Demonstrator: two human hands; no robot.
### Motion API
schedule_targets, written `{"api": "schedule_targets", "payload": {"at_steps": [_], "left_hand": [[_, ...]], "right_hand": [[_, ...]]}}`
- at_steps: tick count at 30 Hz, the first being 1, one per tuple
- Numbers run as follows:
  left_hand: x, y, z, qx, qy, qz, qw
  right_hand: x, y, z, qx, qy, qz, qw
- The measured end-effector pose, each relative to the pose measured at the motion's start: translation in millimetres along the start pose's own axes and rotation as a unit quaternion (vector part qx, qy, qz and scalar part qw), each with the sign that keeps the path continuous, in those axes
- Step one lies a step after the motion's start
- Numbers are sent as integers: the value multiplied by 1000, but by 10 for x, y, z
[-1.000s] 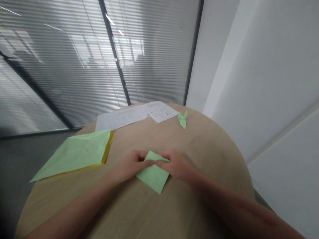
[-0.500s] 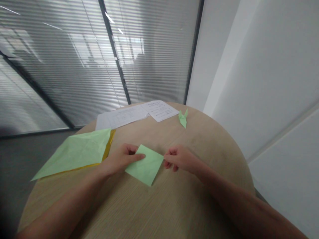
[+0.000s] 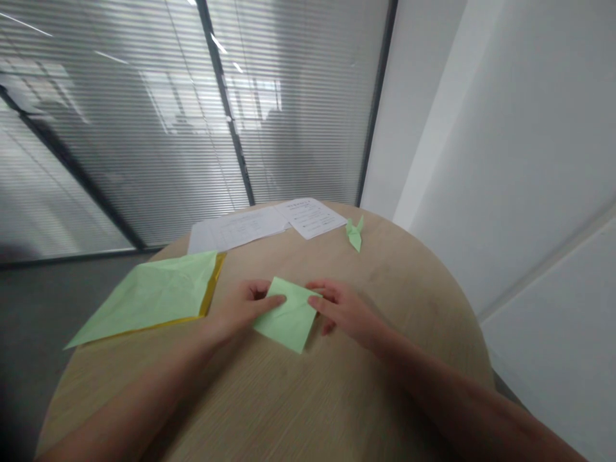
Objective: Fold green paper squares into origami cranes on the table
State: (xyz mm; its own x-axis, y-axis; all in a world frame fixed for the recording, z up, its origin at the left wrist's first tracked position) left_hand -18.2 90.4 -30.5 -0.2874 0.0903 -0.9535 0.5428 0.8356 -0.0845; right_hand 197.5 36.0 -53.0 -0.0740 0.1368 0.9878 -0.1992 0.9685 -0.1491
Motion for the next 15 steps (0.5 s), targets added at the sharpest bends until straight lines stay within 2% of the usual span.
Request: {"api": "schedule_targets", "payload": {"at_steps": [3,6,9,11,15], "left_hand": [[19,9,68,16,4,16,1000],[1,12,105,7,-30,34,999],[-25,13,118,-5,-67,41,997],[-37,16,110,-27,-81,52,995],[-51,11,90,-72,-98,65,990]], "right_hand": [[-33,7,18,8,-23,18,1000],[-32,25,-41,-49,-31,11,998],[-22,37,-86,-85,13,-5,996],[-25,39,-67,-58,39,-3,998],[-41,26,48,39,31,16,999]]}}
Point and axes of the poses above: each hand's wrist, its own y-axis towards the middle knuckle, its own z-axis out of the palm, x = y × z, the point moved 2 cm from there along y, towards the middle knuckle, and after that the axes turned 4 degrees about z, right-handed, at the moved point
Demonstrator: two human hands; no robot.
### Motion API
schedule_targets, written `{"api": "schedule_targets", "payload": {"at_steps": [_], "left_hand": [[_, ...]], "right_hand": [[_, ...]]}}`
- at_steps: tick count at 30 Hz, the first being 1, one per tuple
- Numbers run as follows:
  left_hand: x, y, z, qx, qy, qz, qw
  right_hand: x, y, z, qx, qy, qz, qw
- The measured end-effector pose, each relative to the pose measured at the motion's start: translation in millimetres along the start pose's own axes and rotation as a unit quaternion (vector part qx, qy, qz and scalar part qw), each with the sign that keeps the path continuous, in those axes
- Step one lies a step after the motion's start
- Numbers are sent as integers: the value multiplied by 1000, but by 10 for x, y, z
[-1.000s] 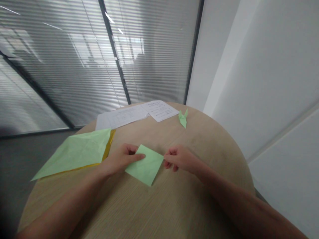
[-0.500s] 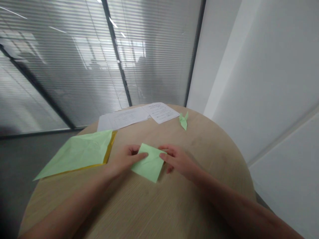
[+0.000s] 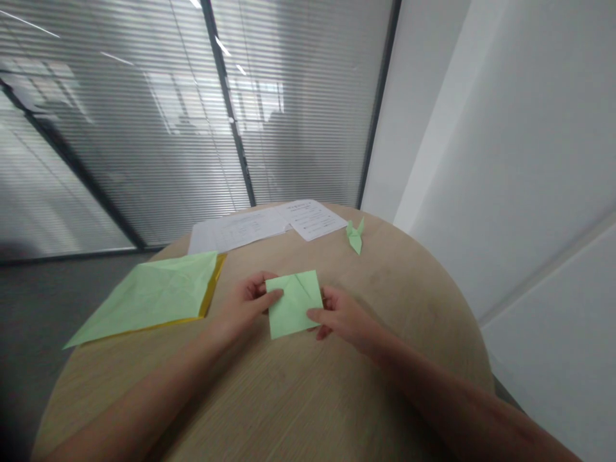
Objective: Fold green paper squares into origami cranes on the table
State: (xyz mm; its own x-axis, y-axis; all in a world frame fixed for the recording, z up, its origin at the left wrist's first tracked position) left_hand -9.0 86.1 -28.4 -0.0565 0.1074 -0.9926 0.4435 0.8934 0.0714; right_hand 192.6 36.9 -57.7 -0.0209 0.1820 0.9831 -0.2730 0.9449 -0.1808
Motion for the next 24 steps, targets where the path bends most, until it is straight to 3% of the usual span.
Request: {"api": "schedule_targets", "payload": {"at_steps": [4,9,13,16,24], "left_hand": [[-26,-25,20,-19,15,19,1000],[-10,-49,67,14,29,45,998],[-34,-74,29,32,46,103,993],[-87,-105,-29,65,102,130,984],[-213,-133,-39,100,224,180,953]], "right_hand": [[2,-7,64,3,-20,-6,1000],[17,-4,52,-5,52,-32,998],[13,5,-17,-56,85,-48,994],[14,6,-62,-82,121,-51,988],[52,-28,-8,-65,156,-14,985]]}}
Point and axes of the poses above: each hand's wrist, its own y-axis towards the middle knuckle, its own z-axis out of the palm, x = y × z, the point moved 2 cm from there along y, towards the middle knuckle, and after that the axes turned 4 degrees about z, right-handed, at the moved point
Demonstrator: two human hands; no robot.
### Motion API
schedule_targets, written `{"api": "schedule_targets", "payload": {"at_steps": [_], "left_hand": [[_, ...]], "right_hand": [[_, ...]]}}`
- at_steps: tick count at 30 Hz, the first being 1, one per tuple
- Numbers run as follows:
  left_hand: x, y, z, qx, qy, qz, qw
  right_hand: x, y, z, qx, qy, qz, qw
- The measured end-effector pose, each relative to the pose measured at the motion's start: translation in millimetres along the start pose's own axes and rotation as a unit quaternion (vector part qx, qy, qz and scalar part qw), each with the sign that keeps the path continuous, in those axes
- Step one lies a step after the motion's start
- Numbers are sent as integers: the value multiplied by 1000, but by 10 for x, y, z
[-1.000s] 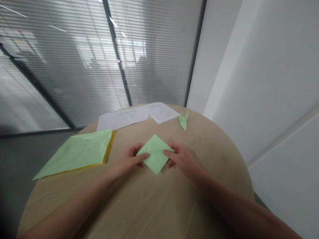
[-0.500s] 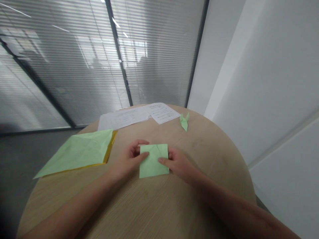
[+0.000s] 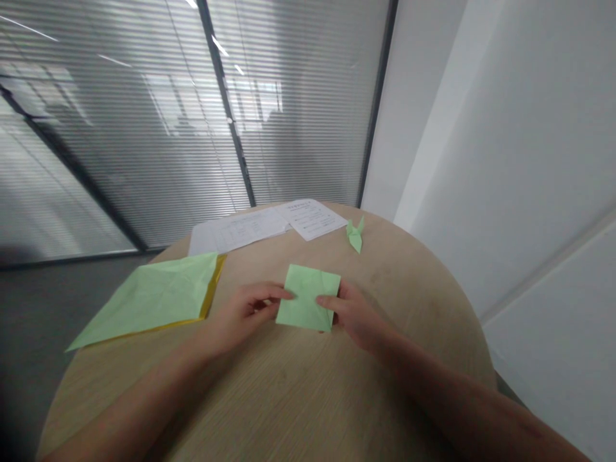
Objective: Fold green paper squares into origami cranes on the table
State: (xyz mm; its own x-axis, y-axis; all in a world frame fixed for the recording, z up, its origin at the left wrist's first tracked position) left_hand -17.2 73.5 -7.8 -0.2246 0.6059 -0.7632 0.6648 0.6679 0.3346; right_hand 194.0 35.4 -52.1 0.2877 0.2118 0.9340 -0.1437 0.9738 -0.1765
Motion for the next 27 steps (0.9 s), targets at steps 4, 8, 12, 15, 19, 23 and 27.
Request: {"api": "schedule_targets", "payload": {"at_steps": [4,8,12,15,19,23,27], "left_hand": [[-75,2,-4,28,21,22,999],[-137,-3,-6,55,30,38,997],[-129,17,34,43,16,37,998],[-41,29,89,-6,-1,16,1000],[102,20,170,-72,-57,-29,995],[125,21,220,-109,-100,-47,988],[75,33,241,-127,-158,-63,977]], "right_hand": [[16,-19,32,9,10,-4,1000],[-11,-13,16,35,20,-12,999],[-69,-5,-12,55,-18,-18,998],[-100,-6,-24,64,-41,-20,997],[-126,-2,-44,57,-43,-29,997],[-162,8,-57,61,-39,-38,997],[-151,-8,-36,65,-61,-48,995]]}}
Point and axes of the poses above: each hand's wrist, its own y-axis towards the middle knuckle, its own z-axis out of the palm, x = y × z, the point moved 2 cm from there along y, towards the middle knuckle, and after that the axes turned 4 degrees about z, right-handed, at the moved point
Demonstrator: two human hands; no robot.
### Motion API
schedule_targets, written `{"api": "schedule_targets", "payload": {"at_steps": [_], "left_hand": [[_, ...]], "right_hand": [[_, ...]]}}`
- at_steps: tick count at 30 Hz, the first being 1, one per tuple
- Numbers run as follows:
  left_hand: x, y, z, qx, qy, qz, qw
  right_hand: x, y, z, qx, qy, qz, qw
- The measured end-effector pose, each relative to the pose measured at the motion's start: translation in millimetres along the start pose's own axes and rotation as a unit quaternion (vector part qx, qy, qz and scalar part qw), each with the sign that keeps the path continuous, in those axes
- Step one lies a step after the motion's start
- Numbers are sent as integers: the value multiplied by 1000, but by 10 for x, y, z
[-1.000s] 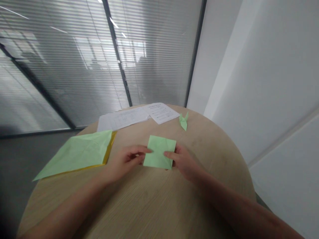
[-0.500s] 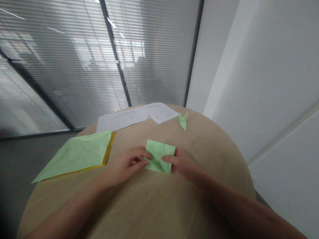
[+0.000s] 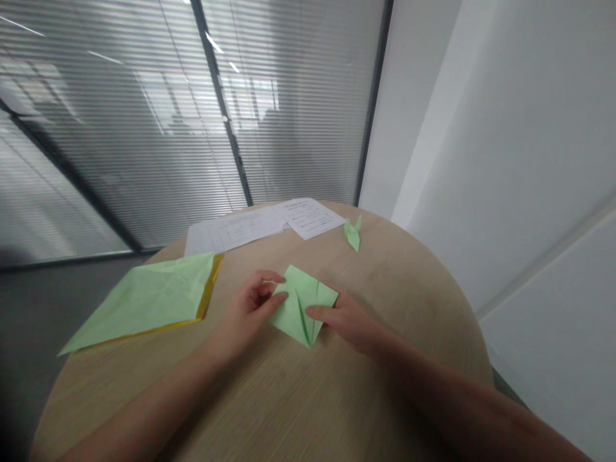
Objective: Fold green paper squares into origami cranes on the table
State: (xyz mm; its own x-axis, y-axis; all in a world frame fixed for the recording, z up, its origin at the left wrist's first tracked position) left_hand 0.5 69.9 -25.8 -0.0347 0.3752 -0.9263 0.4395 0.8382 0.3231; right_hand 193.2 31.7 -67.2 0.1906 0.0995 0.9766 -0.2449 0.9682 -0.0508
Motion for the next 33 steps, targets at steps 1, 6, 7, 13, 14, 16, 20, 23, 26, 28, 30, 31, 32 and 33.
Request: {"api": "schedule_targets", "payload": {"at_steps": [1,6,7,13,14,16,20,23,26,28,30,31,32,33], "left_hand": [[-15,-1,6,3,-6,-5,1000],[-93,-13,-6,27,61,-2,998],[-102,-15,-10,36,83,0,996],[-105,-25,17,89,154,4,984],[-106,-26,25,92,158,3,983],[-109,-25,37,93,165,3,982],[-112,-21,45,93,168,3,981],[-103,-21,44,86,174,-1,981],[-99,-29,57,86,173,-4,981],[-100,-34,71,89,165,-6,982],[-91,-33,83,83,143,-16,986],[-78,-30,86,79,122,-29,989],[-59,-25,89,77,95,-48,991],[-33,-20,92,80,63,-71,992]], "right_hand": [[25,-3,3,-6,-11,-7,1000],[190,14,-43,-23,-17,-43,999],[208,21,-59,-19,-14,-39,999],[172,19,-58,35,-40,40,998],[156,13,-46,46,-50,52,996],[127,6,-33,55,-75,67,993],[97,8,-38,56,-99,76,991],[92,11,-38,55,-104,82,990],[101,4,-21,43,-109,83,990],[110,-2,-9,34,-110,76,990],[116,-3,-10,20,-107,68,992],[118,-1,-17,11,-106,63,992],[119,2,-29,0,-106,59,993],[121,6,-43,-14,-106,53,993]]}}
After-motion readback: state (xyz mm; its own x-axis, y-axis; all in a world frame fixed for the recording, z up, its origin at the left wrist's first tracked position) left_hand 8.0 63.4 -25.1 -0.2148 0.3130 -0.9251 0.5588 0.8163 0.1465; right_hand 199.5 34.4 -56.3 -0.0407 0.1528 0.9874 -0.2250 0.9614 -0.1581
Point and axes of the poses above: each hand's wrist, its own y-axis towards the middle knuckle, its own z-axis out of the palm, x = y × z, the point moved 2 cm from there along y, towards the middle knuckle, and after that the axes turned 4 degrees about z, right-handed, at the moved point
